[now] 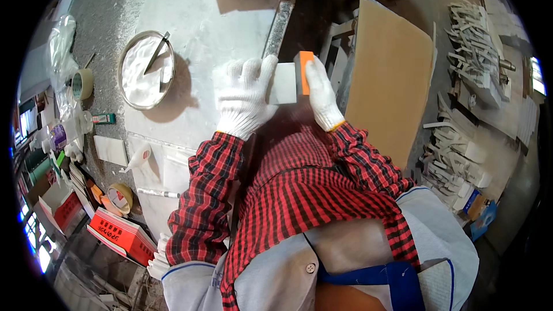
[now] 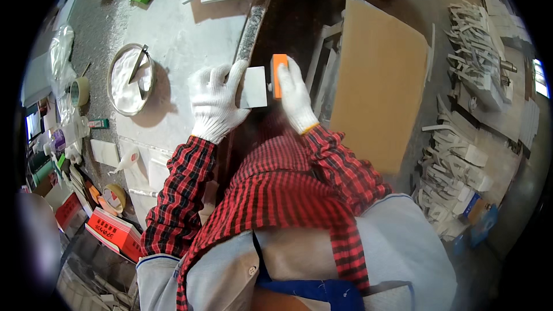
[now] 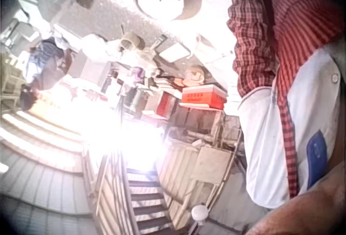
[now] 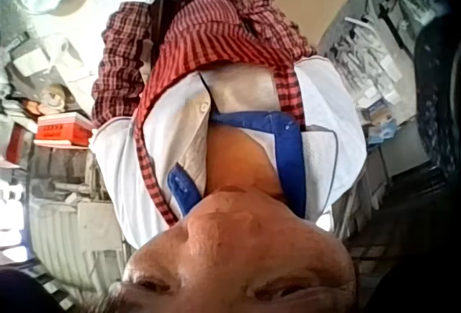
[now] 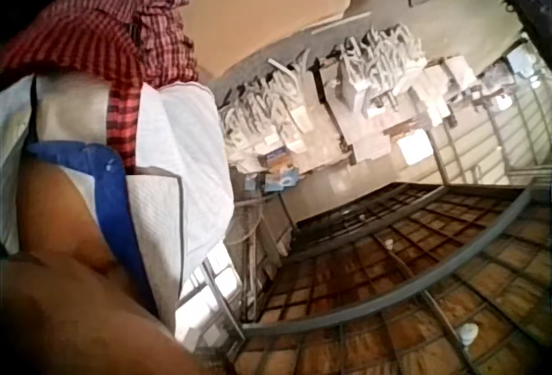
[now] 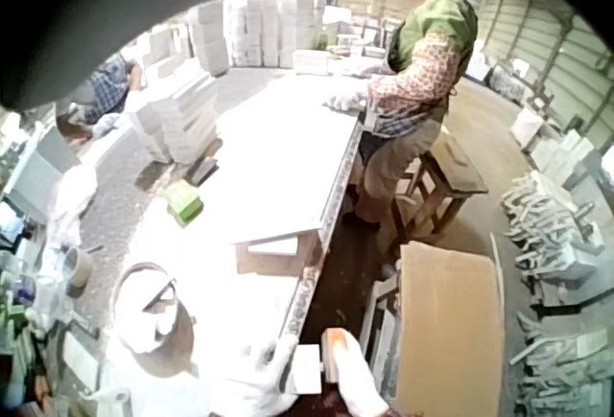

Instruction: The person repeatedly sands the edges and surfaces of small white rectangular tiles using a metal file and an orange sanding block. They handle the tiles one at a time, turning them over and smoothing different sides before placing them back on the table.

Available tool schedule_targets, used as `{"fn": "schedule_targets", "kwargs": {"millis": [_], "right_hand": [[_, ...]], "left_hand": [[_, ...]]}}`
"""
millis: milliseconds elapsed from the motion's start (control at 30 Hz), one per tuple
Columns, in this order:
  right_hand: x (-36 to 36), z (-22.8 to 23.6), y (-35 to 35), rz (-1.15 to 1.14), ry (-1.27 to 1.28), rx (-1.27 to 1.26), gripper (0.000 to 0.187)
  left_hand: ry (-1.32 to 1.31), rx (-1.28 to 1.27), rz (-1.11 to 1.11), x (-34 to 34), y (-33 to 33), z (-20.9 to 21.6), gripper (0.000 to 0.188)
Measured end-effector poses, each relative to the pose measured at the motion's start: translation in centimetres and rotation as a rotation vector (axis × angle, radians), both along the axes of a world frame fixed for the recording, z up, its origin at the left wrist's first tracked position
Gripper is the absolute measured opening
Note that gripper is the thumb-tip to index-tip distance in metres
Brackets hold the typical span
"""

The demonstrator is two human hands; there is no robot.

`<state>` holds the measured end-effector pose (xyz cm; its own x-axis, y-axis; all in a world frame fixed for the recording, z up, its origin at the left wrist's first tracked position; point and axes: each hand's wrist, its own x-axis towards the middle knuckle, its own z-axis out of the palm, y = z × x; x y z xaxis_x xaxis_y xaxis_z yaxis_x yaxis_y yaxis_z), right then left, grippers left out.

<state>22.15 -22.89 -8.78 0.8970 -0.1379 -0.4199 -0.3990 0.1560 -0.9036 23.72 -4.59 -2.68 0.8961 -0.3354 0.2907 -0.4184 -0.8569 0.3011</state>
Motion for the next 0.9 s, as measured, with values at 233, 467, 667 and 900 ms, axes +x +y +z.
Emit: {"fn": "schedule_targets", "kwargs": {"millis": [233, 467, 667, 900], "right_hand": [[-3.7, 4.7, -1.0, 0.147, -0.134, -0.068, 0.064], [-0.6, 2.8, -0.1, 0.156, -0.340, -0.381, 0.059], [-4.6, 4.6, 0.2, 0.176, -0.208, -0.201, 0.057], [2.1, -5.1, 0.8, 0.140, -0.127, -0.386, 0.058]], "left_hand": [[0.021, 0.007, 0.006, -0.2, 0.0, -0.7, 0.068], [-0.035, 0.033, -0.032, -0.3, -0.1, -0.1, 0.059], [0.032, 0.024, -0.024, 0.2, 0.0, 0.2, 0.066], [-0.026, 0.016, -0.052, 0.4, -0.1, 0.0, 0.063]]}}
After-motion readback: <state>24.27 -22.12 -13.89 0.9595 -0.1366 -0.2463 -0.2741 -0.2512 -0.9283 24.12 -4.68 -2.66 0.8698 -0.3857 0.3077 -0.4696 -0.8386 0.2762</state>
